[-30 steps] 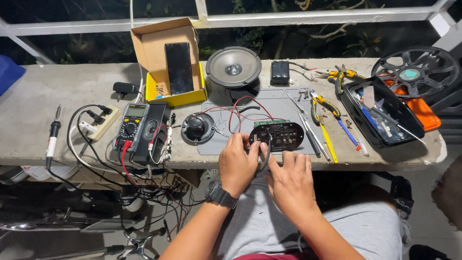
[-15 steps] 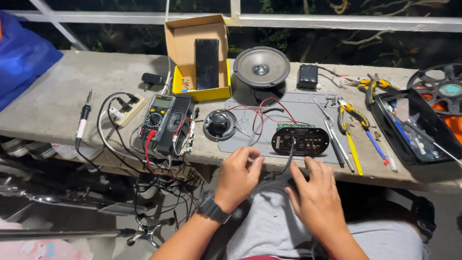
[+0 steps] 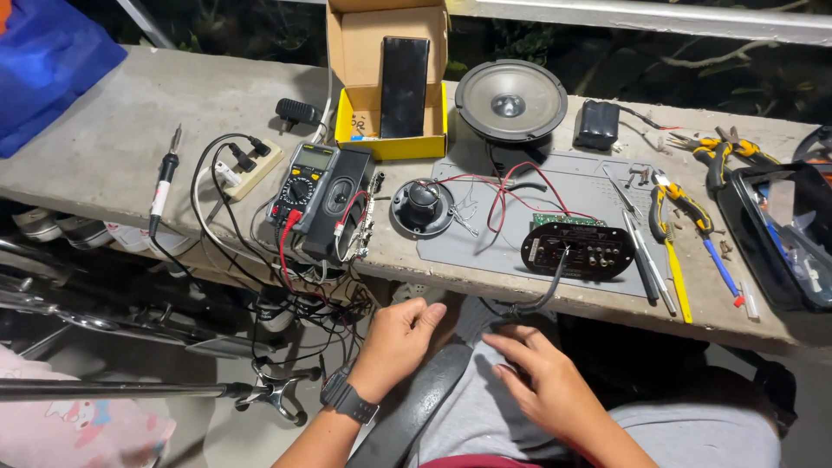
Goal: The person handles a small black electronic device, turning it over to inspect both sides. They then connect a power adapter to a multimeter and plug it into a wall socket. Finally, they use the multimeter probes to test points on the device's circuit board.
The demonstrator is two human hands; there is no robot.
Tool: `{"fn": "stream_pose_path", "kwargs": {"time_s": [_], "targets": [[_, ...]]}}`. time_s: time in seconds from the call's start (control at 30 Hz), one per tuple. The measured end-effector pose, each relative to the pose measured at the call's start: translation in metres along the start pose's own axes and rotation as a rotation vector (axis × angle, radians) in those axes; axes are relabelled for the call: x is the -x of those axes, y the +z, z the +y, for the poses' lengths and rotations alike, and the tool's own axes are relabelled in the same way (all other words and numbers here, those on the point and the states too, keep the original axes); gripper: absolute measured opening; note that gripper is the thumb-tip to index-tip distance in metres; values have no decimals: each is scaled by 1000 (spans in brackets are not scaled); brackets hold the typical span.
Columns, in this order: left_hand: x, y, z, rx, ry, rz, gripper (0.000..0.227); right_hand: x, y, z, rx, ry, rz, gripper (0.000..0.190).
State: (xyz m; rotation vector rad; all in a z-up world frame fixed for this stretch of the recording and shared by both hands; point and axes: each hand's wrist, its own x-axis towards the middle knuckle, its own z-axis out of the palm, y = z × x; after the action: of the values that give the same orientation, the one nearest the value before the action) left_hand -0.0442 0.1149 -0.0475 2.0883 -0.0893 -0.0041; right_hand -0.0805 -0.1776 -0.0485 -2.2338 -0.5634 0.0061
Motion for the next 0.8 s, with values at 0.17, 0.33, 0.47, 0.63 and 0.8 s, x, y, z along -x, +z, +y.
{"fn": "stream_pose_path", "kwargs": {"time_s": [0.17, 0.33, 0.47, 0.63, 0.8], "targets": [[-7, -10, -16, -155, -235, -322, 19, -26, 6, -5, 142, 241, -185, 70], [-18, -3, -22, -298, -373, -481, 56, -40, 8, -5, 223, 411, -286, 87], [-30, 23, -25, -392, -478, -551, 31, -37, 1, -25, 13, 197, -177, 76], [-35, 42, -46, -241, -226, -440, 87, -31, -5, -34, -48, 85, -83, 64], [-34, 33, -33, -306, -331, -506, 52, -28, -3, -21, -89, 36, -74, 54]]}}
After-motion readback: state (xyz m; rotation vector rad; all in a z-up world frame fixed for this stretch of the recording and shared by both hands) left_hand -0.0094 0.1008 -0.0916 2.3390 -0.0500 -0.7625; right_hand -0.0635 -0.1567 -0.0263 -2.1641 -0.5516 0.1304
